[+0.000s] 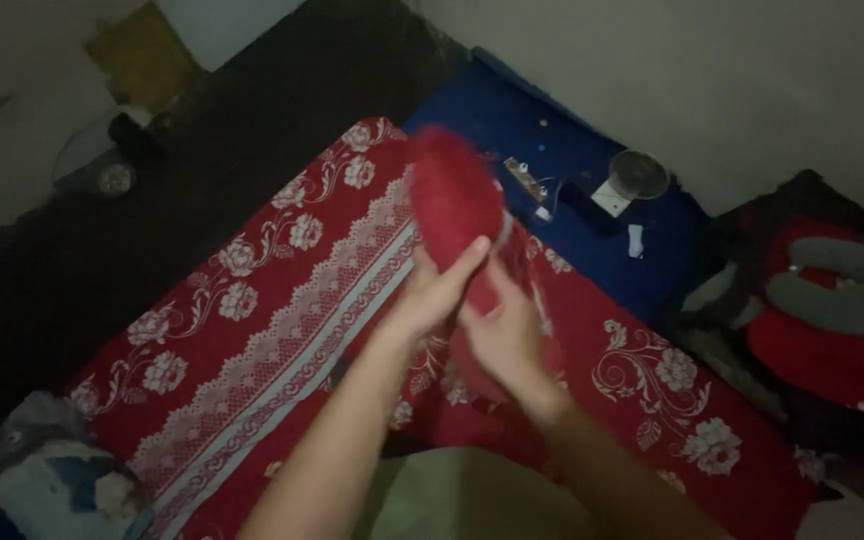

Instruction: Fluffing and arranging red and gray pillows on a bed.

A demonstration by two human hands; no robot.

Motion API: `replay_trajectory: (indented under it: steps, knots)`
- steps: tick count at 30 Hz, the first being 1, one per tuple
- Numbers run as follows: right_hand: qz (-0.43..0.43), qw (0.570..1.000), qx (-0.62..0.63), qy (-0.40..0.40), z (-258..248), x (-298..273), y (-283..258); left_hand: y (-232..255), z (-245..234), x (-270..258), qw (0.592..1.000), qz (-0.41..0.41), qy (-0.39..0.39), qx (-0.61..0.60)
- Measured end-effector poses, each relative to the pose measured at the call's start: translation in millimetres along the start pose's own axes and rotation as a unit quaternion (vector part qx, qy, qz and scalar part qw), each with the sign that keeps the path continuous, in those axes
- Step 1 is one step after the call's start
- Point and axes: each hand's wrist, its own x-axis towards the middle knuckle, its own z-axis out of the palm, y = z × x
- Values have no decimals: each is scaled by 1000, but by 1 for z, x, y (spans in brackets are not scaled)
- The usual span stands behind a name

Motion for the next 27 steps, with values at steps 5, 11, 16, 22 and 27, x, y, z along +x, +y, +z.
replay_trajectory:
  steps: [5, 11, 16, 22, 27]
  knots:
    - [71, 967, -7, -244, 2, 19, -59, -47, -39, 32, 978, 11, 49, -205]
    - [-72, 968, 93, -221, 40, 64, -93, -49, -83, 49, 974, 166, 52, -145]
    - [-232, 961, -70, -137, 83, 82, -67, -9, -135, 64, 963, 93, -81, -240]
    - [-56, 967, 208, -137, 100, 115, -3, 23, -192, 78, 950, -12, -129, -285]
    - [323, 883, 277, -199, 103, 113, 105, -4, -228, 117, 922, -76, -186, -332]
